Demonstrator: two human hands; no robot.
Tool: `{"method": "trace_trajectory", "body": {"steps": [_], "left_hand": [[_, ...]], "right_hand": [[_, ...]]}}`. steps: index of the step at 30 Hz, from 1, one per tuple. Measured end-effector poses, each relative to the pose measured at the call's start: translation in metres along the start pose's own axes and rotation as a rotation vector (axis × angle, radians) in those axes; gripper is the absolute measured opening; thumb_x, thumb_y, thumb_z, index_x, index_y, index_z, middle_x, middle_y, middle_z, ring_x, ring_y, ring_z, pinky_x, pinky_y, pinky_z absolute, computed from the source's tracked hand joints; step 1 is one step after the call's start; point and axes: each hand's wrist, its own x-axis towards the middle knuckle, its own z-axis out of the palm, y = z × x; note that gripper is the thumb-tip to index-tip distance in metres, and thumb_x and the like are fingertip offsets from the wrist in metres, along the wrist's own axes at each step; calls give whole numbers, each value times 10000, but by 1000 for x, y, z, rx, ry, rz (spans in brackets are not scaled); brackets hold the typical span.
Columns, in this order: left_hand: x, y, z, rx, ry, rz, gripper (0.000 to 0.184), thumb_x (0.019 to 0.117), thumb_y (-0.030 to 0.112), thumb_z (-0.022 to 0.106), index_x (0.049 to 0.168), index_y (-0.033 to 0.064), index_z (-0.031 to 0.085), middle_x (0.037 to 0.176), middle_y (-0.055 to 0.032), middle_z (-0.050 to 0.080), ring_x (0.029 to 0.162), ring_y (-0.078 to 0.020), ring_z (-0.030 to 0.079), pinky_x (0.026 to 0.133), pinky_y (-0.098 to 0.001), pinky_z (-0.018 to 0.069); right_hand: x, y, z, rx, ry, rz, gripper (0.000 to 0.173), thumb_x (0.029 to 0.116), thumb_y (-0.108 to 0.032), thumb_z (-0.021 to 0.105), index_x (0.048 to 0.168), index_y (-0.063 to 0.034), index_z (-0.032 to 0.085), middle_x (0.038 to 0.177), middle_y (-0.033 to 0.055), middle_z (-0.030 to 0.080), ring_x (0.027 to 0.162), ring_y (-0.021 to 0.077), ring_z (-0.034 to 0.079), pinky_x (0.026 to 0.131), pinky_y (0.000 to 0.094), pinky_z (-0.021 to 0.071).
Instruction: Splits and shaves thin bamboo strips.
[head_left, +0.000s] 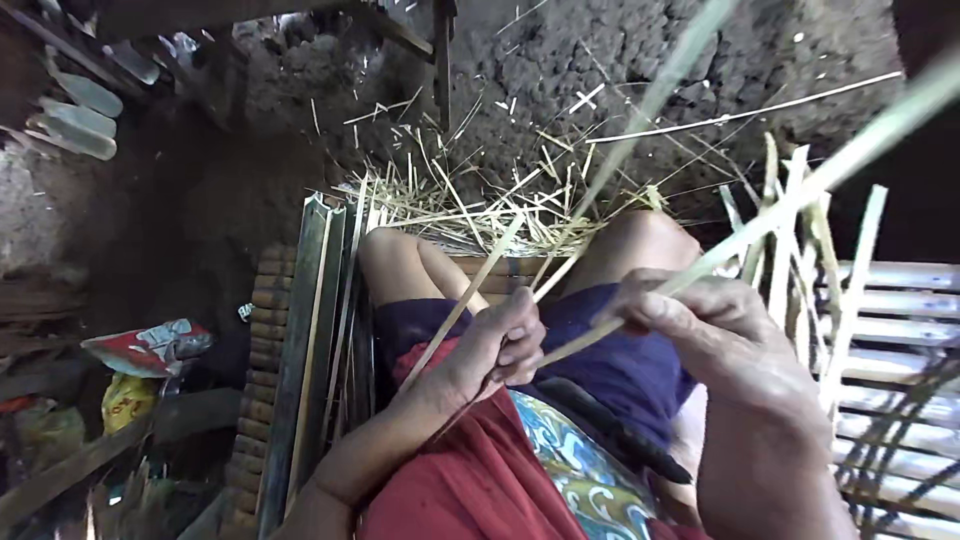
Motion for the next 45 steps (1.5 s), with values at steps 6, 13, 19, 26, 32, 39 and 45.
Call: {"method": "trace_trajectory", "body": {"steps": [6,13,19,26,32,39,45], "left_hand": [[20,14,-7,-173,202,207,592,1081,532,329,588,232,456,449,121,358,353,10,361,381,-142,329],[14,10,-21,-98,173,169,581,1046,613,339,604,264,483,468,136,411,375,27,397,389,-136,352],[15,5,-13,-97,104,64,583,1096,472,297,592,244,481,488,118,439,411,13,415,430,-145,369],[51,47,-54,-315,217,425,610,1106,490,226,621,210,467,451,109,390,339,-2,358,366,-150,334],[16,24,-38,27,80,115,534,1077,538,323,668,237,489,496,114,445,385,13,414,394,-141,364],[-12,-3,4,-347,434,324,600,1093,479,333,567,212,441,469,93,369,404,-29,407,461,-173,399],[-4,-2,-9,-447,700,373,590,1109,437,263,566,238,381,439,101,339,372,-39,375,432,-187,357]], "right_hand": [[1,2,42,-32,-287,-96,420,1060,-397,533,846,-99,735,772,-75,644,723,-66,562,654,134,463],[-16,2,25,110,-352,4,343,1048,-440,537,921,-214,760,798,-138,660,744,-96,578,678,99,479],[22,-2,30,-262,-26,-85,327,1003,-424,589,908,-180,787,913,-135,719,821,-56,641,734,162,546],[-9,4,62,262,-707,-50,392,1064,-347,542,928,-63,776,735,-30,643,724,-31,563,673,142,445],[18,3,30,-201,-37,82,344,1007,-443,591,819,-197,740,751,-175,652,662,-116,554,597,96,465],[29,5,53,8,-278,-7,322,1016,-406,594,943,-153,780,899,-114,715,814,-47,643,715,151,549],[-1,6,59,310,-559,36,359,1070,-306,533,869,-71,717,772,-111,609,756,-117,519,694,79,424]]}}
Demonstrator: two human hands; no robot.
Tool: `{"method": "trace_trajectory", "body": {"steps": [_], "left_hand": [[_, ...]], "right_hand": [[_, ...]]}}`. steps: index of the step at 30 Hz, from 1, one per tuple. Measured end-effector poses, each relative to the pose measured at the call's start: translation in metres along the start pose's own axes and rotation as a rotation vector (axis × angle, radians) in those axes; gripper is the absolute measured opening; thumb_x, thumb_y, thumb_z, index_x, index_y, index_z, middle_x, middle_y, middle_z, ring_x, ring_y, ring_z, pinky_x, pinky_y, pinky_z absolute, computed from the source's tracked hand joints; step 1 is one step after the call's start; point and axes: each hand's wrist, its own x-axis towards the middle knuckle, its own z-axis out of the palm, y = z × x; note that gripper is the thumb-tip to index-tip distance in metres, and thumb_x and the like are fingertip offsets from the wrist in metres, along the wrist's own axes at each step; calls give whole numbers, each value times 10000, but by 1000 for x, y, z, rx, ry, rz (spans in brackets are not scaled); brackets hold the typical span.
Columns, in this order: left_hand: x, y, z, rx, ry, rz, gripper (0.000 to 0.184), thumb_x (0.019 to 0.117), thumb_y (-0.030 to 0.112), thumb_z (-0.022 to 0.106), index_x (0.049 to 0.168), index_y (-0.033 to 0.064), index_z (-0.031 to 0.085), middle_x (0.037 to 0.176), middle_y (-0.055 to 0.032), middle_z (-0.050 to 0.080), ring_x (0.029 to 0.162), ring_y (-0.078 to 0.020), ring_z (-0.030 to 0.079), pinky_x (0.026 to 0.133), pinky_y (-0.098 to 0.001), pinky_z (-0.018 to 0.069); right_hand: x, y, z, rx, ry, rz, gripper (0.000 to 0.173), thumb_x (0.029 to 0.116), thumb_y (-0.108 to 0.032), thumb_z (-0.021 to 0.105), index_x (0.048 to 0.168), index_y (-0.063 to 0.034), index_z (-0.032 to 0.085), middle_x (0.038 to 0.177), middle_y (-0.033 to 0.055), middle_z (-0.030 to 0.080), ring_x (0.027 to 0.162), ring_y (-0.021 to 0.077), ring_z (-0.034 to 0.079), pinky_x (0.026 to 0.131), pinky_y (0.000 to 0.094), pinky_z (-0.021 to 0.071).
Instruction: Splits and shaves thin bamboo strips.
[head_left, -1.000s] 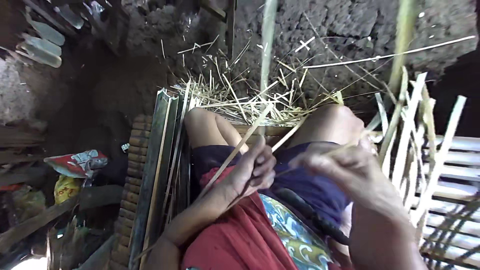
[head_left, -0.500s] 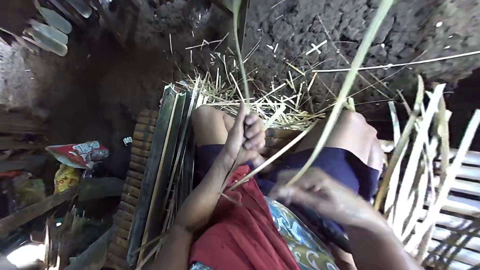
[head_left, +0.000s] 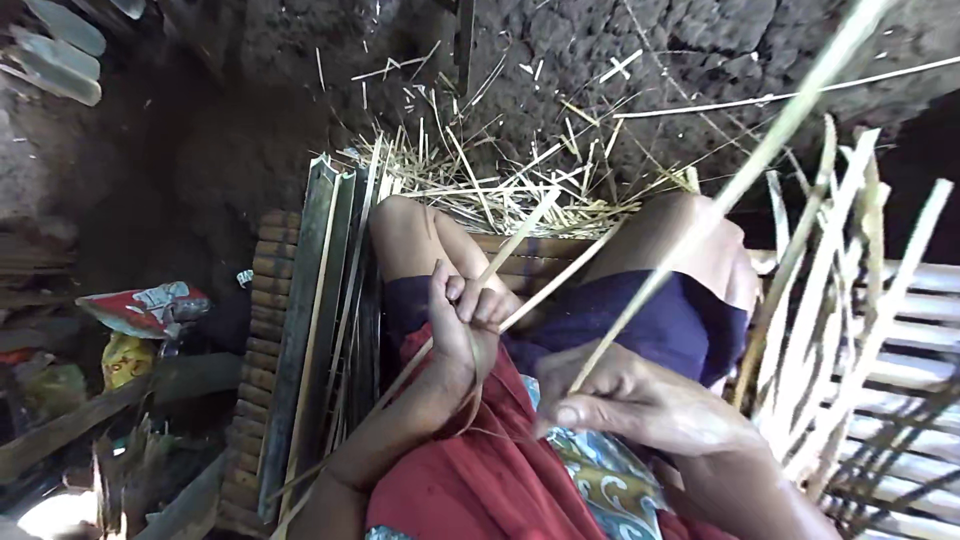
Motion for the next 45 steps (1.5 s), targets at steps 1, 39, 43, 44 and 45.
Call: {"method": "trace_trajectory", "body": {"steps": [1,39,43,44,45], "left_hand": [[3,1,-3,26,-23,-13,590,1110,449,254,573,245,389,441,105,358,372,-30,387,428,-179,363],[-45,294,-123,941,289,938,443,1125,293,145,1317,114,503,516,154,375,375,27,352,389,-140,352],[-42,290,-55,1641,42,980,480,1096,314,341,1464,25,448,799,59,647,620,-17,630,619,-211,573],[-39,275,-33,1823,-4,991,479,1101,303,370,1469,16,483,885,-45,686,686,-98,662,677,-301,591],[-35,256,-12,1989,-56,1002,447,1106,262,395,1472,33,509,969,-139,711,753,-208,692,725,-414,594]], "right_hand": [[-1,1,1,-19,18,6,366,1070,-312,532,880,-67,728,779,-102,618,764,-111,526,702,84,428],[182,-46,-107,-1218,176,847,459,1117,-325,378,1117,26,673,1024,293,671,963,491,657,747,655,483],[151,-86,-108,-1386,549,297,367,1074,-314,497,1167,-18,694,1082,280,678,1000,501,661,806,680,492],[139,-97,-106,-1447,635,113,356,1074,-295,489,1256,-62,687,1168,246,669,1070,456,653,871,624,506],[126,-108,-104,-1522,697,-49,366,1074,-300,488,1325,-101,665,1275,219,651,1171,421,620,955,575,487]]}}
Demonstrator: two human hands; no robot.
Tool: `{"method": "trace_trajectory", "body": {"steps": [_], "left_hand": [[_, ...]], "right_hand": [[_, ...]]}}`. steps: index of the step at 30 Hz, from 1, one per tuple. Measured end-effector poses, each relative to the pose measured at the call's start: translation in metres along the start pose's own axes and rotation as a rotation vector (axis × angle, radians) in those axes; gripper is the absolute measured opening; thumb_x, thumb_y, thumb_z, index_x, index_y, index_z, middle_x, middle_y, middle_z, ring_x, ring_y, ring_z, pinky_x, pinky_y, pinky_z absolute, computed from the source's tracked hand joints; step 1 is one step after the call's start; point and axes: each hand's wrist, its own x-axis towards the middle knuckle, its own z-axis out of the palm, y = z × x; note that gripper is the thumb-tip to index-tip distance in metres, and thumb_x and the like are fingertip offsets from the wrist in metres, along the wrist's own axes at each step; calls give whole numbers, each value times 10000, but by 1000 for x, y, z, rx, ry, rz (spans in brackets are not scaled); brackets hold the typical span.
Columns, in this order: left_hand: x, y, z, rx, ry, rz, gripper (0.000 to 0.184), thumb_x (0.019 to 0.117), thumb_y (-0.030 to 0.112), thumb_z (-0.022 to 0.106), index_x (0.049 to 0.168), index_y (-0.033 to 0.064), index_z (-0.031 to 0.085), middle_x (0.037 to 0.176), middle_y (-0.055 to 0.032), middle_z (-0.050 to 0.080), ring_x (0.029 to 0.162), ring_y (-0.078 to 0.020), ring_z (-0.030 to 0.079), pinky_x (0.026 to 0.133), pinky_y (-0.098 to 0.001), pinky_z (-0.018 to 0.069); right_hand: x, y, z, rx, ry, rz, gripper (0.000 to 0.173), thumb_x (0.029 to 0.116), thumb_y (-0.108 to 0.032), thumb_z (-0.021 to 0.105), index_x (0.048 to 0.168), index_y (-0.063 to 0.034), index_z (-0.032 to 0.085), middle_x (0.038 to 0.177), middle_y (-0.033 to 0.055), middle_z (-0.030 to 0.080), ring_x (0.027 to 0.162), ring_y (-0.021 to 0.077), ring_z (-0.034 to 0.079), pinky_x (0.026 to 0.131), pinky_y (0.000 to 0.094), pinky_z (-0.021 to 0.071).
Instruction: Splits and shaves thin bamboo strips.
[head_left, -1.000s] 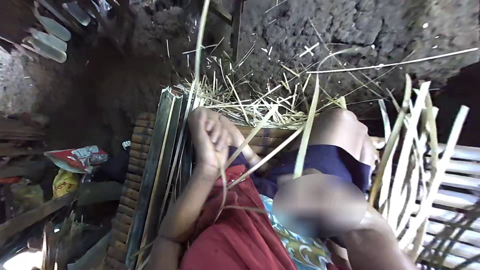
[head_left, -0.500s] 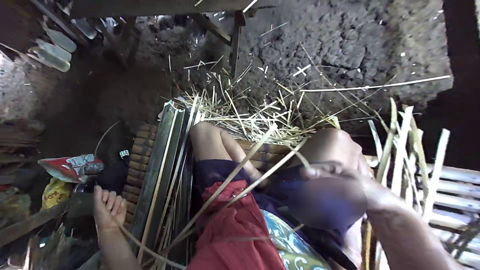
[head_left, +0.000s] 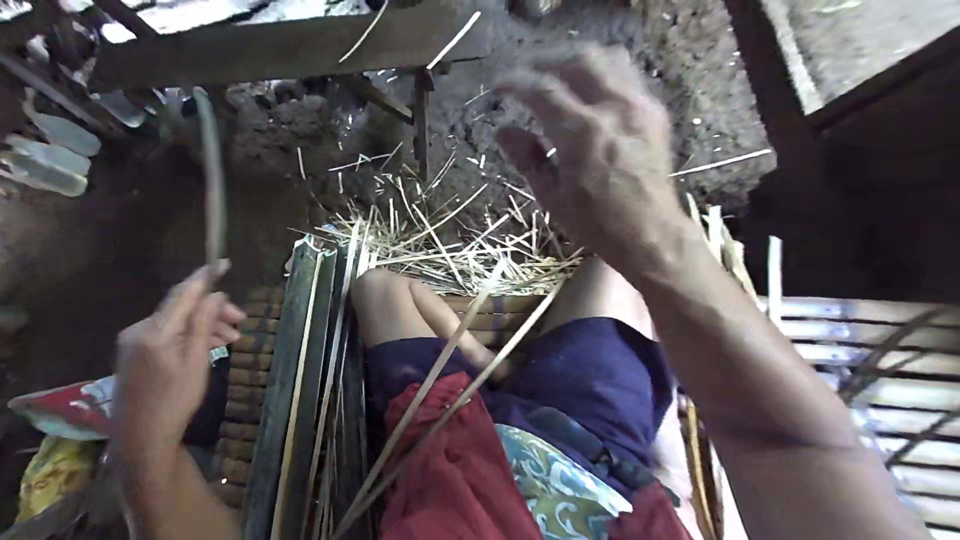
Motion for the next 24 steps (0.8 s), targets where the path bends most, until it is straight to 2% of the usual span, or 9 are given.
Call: {"method": "trace_trajectory", "body": {"steps": [3,7,9,10,12,14,17,20,24], "left_hand": [[26,62,46,231,-135,281,385,1078,114,498,1454,105,578,1130,-251,710,908,-475,710,766,-677,538],[48,107,121,121,-126,713,424,1028,16,513,1391,183,656,1081,-199,736,783,-428,726,625,-606,559],[56,123,150,24,-150,808,380,1042,37,484,1353,135,678,1064,-215,745,790,-432,737,639,-599,572],[59,131,162,-13,-163,837,357,1046,46,477,1329,98,688,1044,-228,743,791,-438,735,649,-593,574],[63,147,182,-27,-162,903,322,1055,115,492,1298,42,690,1093,-231,732,912,-439,732,759,-600,576],[63,159,200,-26,-116,975,432,1031,308,568,1351,29,647,1337,-241,642,1270,-467,590,1061,-716,380],[64,165,216,-44,-13,928,762,971,623,550,1494,74,471,1595,-219,387,1534,-408,250,1199,-691,71],[61,163,222,-169,-136,701,697,976,423,654,1494,-7,472,1588,-251,387,1515,-410,299,1225,-625,186],[47,165,238,-305,-358,483,495,977,161,686,1408,-45,555,1454,-244,542,1332,-356,555,1093,-506,460]], "right_hand": [[-22,7,-31,-168,222,-202,424,1049,-409,532,1383,-174,645,1405,224,593,1287,454,533,1018,608,405],[-77,22,-42,-275,22,-228,498,1022,-542,506,1344,-200,672,1449,147,598,1426,405,459,1221,614,239],[-119,28,-40,-279,-58,-119,458,1001,-526,557,1218,-158,722,1068,98,726,1103,322,664,1085,519,440],[-140,29,-39,-265,-91,-47,404,1004,-487,575,1149,-145,733,906,68,704,910,275,684,891,449,532],[-179,30,-39,-184,-101,90,225,1010,-291,614,1078,-118,742,776,50,660,699,230,662,613,380,548],[-215,27,-46,-114,-92,259,165,978,-94,620,1075,-109,753,794,72,660,681,238,656,578,392,542],[-260,23,-69,-176,-11,635,215,963,-41,626,1113,-105,766,973,112,756,761,281,732,645,468,596],[-314,45,-80,-376,63,945,275,1026,-68,566,1232,-105,744,1043,215,749,763,463,710,597,660,506],[-390,85,-87,-496,59,1376,349,1097,-248,469,1291,-59,689,1125,348,673,988,618,629,762,798,416]]}}
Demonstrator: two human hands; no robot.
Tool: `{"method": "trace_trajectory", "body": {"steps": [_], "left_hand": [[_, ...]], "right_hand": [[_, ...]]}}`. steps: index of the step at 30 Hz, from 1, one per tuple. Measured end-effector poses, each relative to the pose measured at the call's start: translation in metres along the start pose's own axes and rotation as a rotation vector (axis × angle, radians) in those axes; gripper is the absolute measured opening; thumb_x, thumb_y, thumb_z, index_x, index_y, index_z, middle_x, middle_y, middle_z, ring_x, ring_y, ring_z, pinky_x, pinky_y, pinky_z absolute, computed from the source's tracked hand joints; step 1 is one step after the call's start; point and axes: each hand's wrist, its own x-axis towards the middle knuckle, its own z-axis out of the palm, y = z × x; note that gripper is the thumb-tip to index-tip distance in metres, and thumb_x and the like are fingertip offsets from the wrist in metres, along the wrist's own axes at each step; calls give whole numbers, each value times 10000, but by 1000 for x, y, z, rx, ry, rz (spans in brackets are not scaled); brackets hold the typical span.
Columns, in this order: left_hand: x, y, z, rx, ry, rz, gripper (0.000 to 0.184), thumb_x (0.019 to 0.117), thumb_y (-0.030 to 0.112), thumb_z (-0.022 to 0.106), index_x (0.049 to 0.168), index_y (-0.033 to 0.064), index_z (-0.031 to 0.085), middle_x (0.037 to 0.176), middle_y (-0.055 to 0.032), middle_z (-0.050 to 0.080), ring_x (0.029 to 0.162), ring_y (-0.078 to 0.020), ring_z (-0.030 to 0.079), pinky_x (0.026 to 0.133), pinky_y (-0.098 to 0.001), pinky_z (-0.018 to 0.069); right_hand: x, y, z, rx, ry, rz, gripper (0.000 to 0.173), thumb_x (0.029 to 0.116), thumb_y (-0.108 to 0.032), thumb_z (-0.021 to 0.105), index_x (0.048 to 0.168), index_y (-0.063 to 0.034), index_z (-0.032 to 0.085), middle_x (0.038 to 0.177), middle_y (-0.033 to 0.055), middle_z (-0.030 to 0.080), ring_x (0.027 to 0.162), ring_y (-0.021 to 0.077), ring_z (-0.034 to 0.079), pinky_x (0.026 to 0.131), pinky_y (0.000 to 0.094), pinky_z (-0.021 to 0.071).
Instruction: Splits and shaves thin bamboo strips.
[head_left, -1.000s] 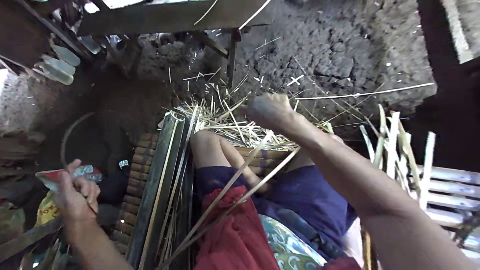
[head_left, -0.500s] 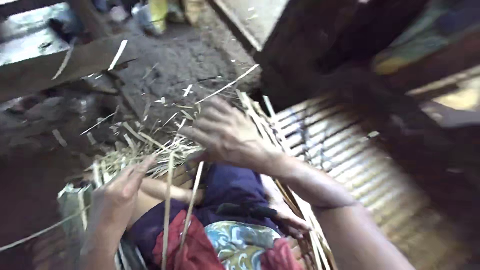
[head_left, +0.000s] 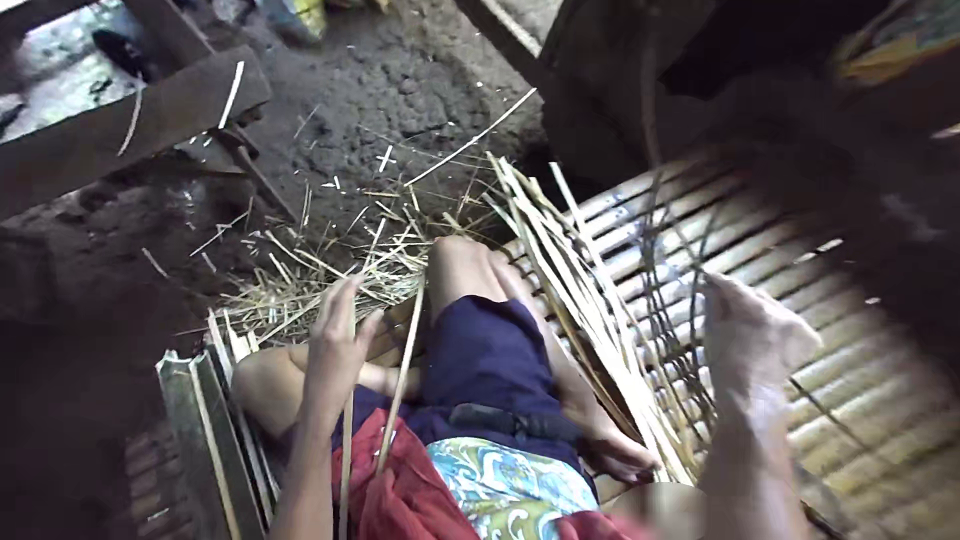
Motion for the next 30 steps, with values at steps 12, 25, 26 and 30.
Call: {"method": "trace_trajectory", "body": {"steps": [12,25,26,30], "left_hand": [[-6,-34,29,46,137,-387,452,1062,186,553,1475,11,497,1555,-196,449,1379,-345,505,1129,-510,421],[90,-34,161,-331,-387,-561,451,1131,196,336,1449,-91,478,1444,-322,513,1381,-424,485,1166,-545,351],[96,-38,165,-369,-421,-585,454,1134,220,335,1398,-94,529,1386,-326,559,1328,-422,534,1134,-561,383],[78,-29,151,-412,-496,-684,395,1135,213,353,1386,-26,543,1028,-186,615,718,-194,572,678,-352,517]], "right_hand": [[1,66,68,53,-204,212,524,1033,-359,551,1409,3,587,1398,327,561,1317,503,524,1114,643,359],[-127,-94,32,233,-521,-785,281,860,-225,770,1082,-53,770,945,209,722,874,425,714,694,568,576],[-134,-94,29,194,-567,-792,365,810,-220,826,1128,-53,759,979,229,709,901,443,701,700,574,564],[-151,-94,30,128,-524,-814,485,715,-130,891,1170,-62,734,978,253,676,865,448,697,638,543,561]]}}
